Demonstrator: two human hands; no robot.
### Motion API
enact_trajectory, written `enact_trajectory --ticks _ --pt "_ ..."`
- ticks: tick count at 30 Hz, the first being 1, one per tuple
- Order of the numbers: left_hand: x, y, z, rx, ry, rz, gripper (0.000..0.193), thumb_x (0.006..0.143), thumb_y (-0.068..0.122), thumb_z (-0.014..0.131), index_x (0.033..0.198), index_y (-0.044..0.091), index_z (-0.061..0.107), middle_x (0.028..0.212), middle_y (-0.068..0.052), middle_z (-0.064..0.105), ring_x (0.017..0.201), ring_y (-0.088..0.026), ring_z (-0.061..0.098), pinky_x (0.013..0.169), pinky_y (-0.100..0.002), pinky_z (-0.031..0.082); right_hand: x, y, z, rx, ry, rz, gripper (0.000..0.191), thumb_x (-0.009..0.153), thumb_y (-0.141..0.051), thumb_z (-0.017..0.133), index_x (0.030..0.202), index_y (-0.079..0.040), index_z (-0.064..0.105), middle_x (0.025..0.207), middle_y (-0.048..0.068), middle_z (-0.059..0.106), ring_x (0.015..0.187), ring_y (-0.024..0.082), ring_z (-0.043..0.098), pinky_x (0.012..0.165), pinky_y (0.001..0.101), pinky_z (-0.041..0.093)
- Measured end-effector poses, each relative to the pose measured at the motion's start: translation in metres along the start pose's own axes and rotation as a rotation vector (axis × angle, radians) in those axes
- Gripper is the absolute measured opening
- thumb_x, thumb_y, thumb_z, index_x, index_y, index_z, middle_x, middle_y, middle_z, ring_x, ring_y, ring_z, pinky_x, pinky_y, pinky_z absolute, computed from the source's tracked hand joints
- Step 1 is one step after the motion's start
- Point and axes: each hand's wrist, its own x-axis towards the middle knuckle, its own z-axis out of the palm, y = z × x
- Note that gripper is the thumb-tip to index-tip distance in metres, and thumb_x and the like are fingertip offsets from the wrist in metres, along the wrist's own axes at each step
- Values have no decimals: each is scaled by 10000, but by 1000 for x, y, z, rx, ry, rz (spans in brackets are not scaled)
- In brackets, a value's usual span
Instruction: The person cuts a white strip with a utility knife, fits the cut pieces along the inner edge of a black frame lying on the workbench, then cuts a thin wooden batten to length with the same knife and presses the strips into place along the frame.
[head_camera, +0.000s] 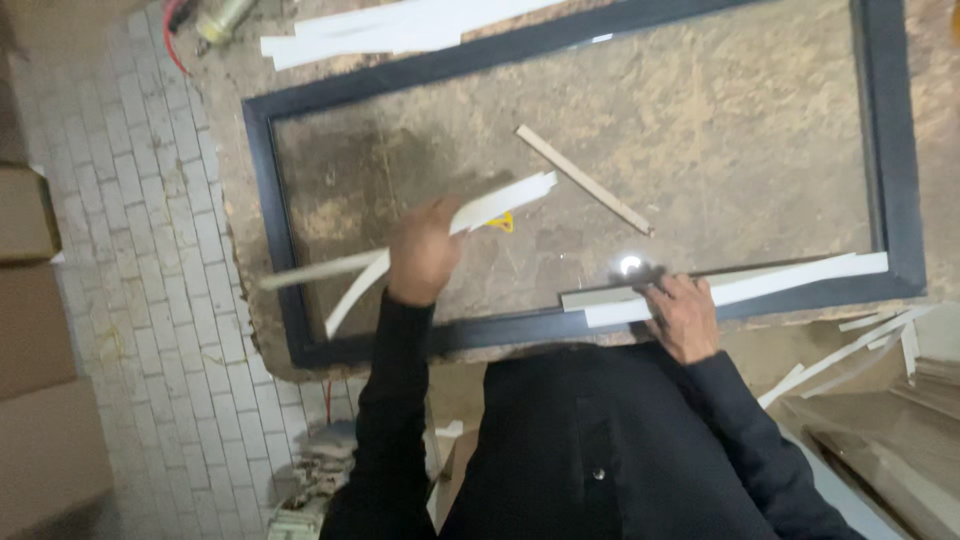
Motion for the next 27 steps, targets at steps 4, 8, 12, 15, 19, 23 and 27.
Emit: enact_trajectory --ticks 4,8,12,15,19,23,27 --pt "103 -18 34 219 53 213 272 801 197 786 1044 99 711 928 -150 699 877 -390 668 748 -546 516 -1 -13 -31 17 19 15 573 625 -137 832 1183 -102 706 952 71 592 961 287 561 803 435 395" --pt "207 -56 44 174 124 237 236 790 204 816 991 114 730 932 -139 717 921 -386 670 775 -548 518 -4 -18 -48 27 17 46 606 590 -130 817 1185 -110 702 926 61 595 943 282 563 789 440 390" --pt "279 -79 40 259 75 187 230 793 176 817 1002 105 752 946 -175 703 920 -400 663 792 -526 525 0 -25 -49 7 36 75 578 618 -156 809 1180 -107 687 948 56 599 947 265 564 774 437 387" --pt "302 -88 38 324 -3 186 312 733 154 831 1033 108 759 994 -159 701 959 -387 672 798 -518 531 8 -33 -51 0 45 89 606 649 -226 792 1224 -90 656 978 67 593 951 272 556 765 437 382" --pt "285 -94 40 212 143 240 332 798 145 843 1113 104 744 1112 -114 683 975 -362 677 807 -498 545 46 -28 -64 -54 -5 56 742 783 -477 711 1379 -62 560 964 115 558 855 277 511 731 438 364" --pt "219 -83 20 378 147 114 399 791 134 817 1175 144 709 1142 -111 659 899 -351 684 730 -468 554 142 4 -77 -255 -62 -66 781 893 -604 579 1467 -78 516 948 103 537 840 244 492 752 424 366" --pt "111 -53 -35 547 25 -107 521 770 95 767 1281 111 665 1112 -118 646 860 -336 687 721 -459 549 276 20 -73 -287 151 -264 587 990 -533 591 1393 -107 596 1062 93 575 1000 255 549 836 456 391"
